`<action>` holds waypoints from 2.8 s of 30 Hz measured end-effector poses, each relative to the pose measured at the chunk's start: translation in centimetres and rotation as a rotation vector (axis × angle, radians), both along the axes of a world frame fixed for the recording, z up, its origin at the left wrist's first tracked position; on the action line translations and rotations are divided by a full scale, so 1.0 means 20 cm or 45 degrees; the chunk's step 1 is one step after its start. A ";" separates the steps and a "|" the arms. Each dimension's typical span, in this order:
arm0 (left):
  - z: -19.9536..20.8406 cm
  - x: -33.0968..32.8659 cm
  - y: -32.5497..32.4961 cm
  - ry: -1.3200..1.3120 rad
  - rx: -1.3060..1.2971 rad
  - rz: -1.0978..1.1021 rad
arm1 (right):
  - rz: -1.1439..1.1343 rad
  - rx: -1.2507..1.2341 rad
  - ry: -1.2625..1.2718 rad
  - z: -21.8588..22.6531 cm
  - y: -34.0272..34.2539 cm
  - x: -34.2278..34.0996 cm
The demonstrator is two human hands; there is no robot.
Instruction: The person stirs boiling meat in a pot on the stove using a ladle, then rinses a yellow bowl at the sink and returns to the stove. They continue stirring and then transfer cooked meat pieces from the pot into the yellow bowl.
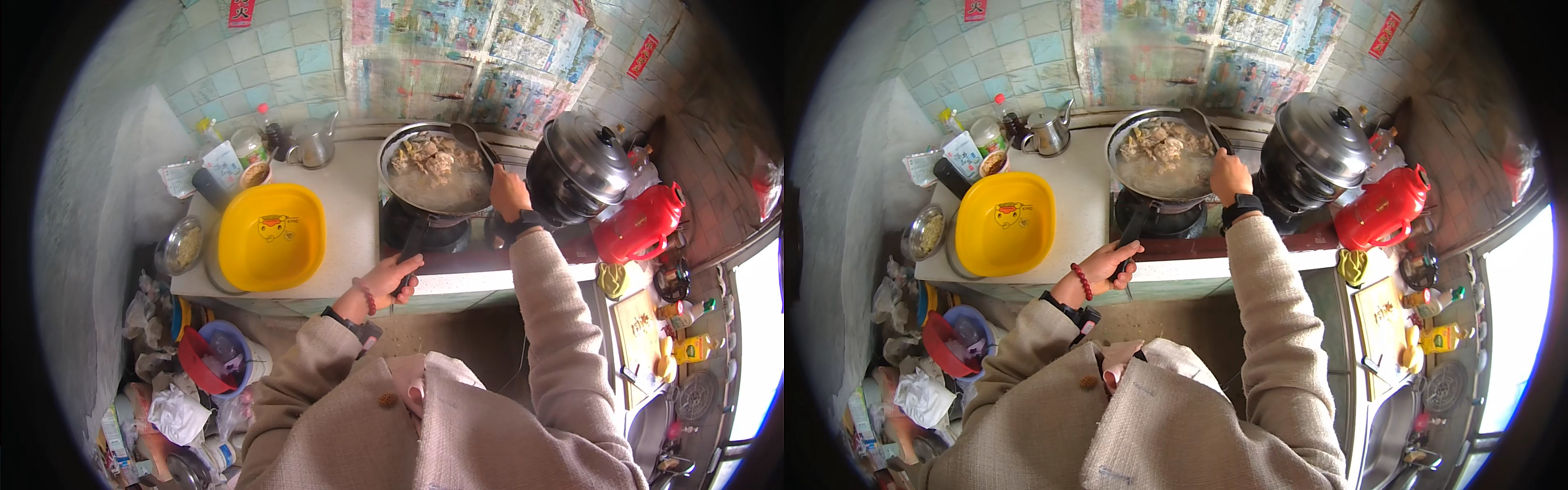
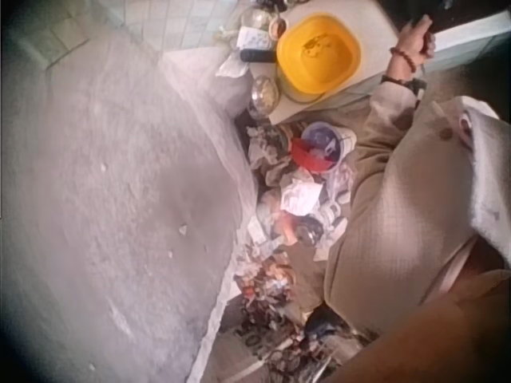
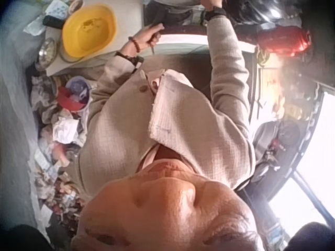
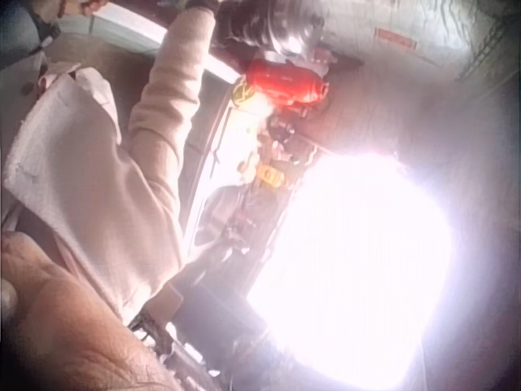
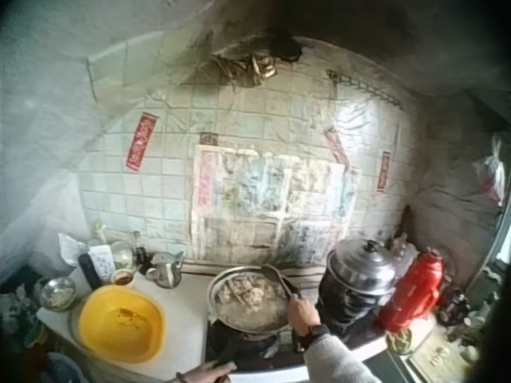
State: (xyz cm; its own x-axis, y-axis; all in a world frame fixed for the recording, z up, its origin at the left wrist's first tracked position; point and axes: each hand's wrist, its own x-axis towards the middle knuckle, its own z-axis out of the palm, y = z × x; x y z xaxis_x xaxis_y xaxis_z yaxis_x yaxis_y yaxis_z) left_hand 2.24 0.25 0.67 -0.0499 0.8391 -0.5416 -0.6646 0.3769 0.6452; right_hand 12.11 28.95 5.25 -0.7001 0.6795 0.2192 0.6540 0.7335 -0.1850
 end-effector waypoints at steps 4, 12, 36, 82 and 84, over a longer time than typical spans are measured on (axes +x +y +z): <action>0.00 0.00 0.00 -0.006 -0.001 0.003 | 0.089 -0.121 0.025 -0.11 -0.03 -0.11; 0.00 0.01 0.00 -0.015 -0.003 -0.002 | 0.404 -0.314 0.041 -0.12 -0.06 -0.09; 0.01 0.02 0.01 0.007 -0.030 0.027 | 0.735 0.010 -0.322 0.09 -0.40 0.28; 0.01 0.00 0.01 0.031 -0.021 0.001 | 0.457 -0.417 0.009 0.00 -0.51 0.34; 0.01 0.00 0.01 0.033 -0.023 0.003 | 0.458 -0.413 0.005 0.00 -0.51 0.34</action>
